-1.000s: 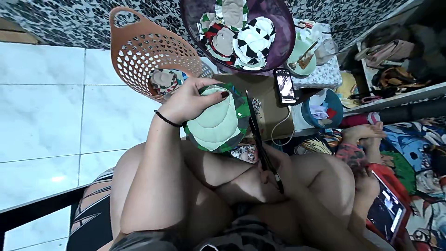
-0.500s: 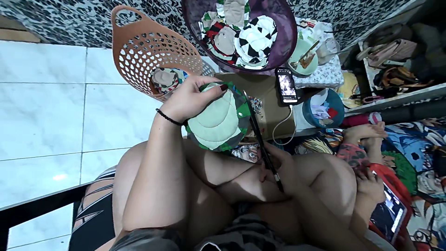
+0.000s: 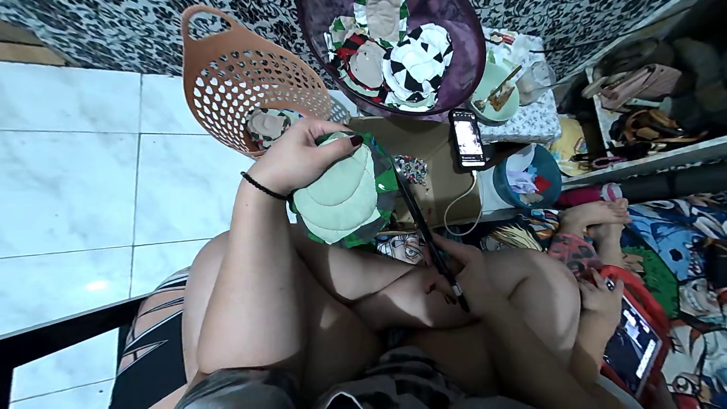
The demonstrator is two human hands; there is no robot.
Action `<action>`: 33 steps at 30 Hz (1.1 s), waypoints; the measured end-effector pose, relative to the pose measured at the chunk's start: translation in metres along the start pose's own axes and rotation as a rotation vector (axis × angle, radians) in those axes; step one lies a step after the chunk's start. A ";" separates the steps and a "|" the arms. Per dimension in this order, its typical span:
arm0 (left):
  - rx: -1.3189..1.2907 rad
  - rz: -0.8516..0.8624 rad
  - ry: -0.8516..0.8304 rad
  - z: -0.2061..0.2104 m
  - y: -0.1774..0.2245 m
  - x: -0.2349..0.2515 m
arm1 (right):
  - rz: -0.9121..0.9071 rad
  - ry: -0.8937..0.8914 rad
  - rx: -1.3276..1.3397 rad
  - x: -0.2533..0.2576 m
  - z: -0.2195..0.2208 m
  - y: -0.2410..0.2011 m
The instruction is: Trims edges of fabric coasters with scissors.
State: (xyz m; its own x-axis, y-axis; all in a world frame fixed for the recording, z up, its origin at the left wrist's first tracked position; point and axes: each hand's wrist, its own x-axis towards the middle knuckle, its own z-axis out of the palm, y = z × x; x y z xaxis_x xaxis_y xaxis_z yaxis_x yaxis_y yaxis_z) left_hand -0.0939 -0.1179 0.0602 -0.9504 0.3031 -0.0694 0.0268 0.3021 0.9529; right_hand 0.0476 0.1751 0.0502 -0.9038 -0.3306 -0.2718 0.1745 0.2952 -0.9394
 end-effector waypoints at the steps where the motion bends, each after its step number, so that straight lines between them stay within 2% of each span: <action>1: -0.005 -0.001 -0.003 0.000 0.000 0.000 | 0.000 -0.003 -0.004 0.000 -0.001 -0.001; 5: -0.078 -0.001 -0.060 -0.003 -0.005 0.000 | 0.000 0.007 -0.028 0.000 -0.001 -0.002; 8: -0.340 0.035 -0.155 -0.002 -0.010 -0.001 | -0.004 0.042 -0.014 0.001 -0.001 -0.006; 10: -0.663 0.062 -0.105 0.012 -0.010 -0.003 | -0.023 0.065 0.038 0.004 -0.001 -0.009; 12: -1.141 0.051 0.078 0.047 0.000 -0.002 | -0.019 0.100 0.130 0.007 0.000 -0.012; 13: -1.392 0.045 0.091 0.065 0.001 0.001 | -0.010 0.121 0.182 0.009 0.000 -0.013; 14: -1.526 -0.017 0.097 0.081 0.005 0.001 | 0.000 0.136 0.212 0.011 0.001 -0.013; 15: -1.595 -0.060 0.030 0.092 0.003 0.001 | 0.014 0.143 0.226 0.012 0.001 -0.013; 17: -1.615 -0.085 -0.055 0.104 -0.001 0.004 | 0.045 0.162 0.213 0.013 0.000 -0.011; 21: -1.623 -0.114 0.121 0.102 0.003 0.014 | 0.039 0.187 0.123 0.012 -0.001 -0.006; 24: -1.551 -0.040 0.130 0.101 -0.001 0.007 | 0.012 0.197 0.061 0.011 0.001 -0.005; 29: -1.592 0.044 0.131 0.097 0.017 -0.002 | 0.041 0.212 0.048 0.013 0.002 -0.004; 33: -1.460 0.193 0.168 0.109 0.012 -0.005 | 0.058 0.193 0.065 0.014 0.005 -0.005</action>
State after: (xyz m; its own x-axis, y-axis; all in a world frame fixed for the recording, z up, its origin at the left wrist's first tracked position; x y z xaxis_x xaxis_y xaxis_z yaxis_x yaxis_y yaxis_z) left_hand -0.0552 -0.0172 0.0393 -0.9950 0.0958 0.0268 -0.0774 -0.9145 0.3971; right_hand 0.0364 0.1647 0.0497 -0.9485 -0.1348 -0.2867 0.2479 0.2478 -0.9366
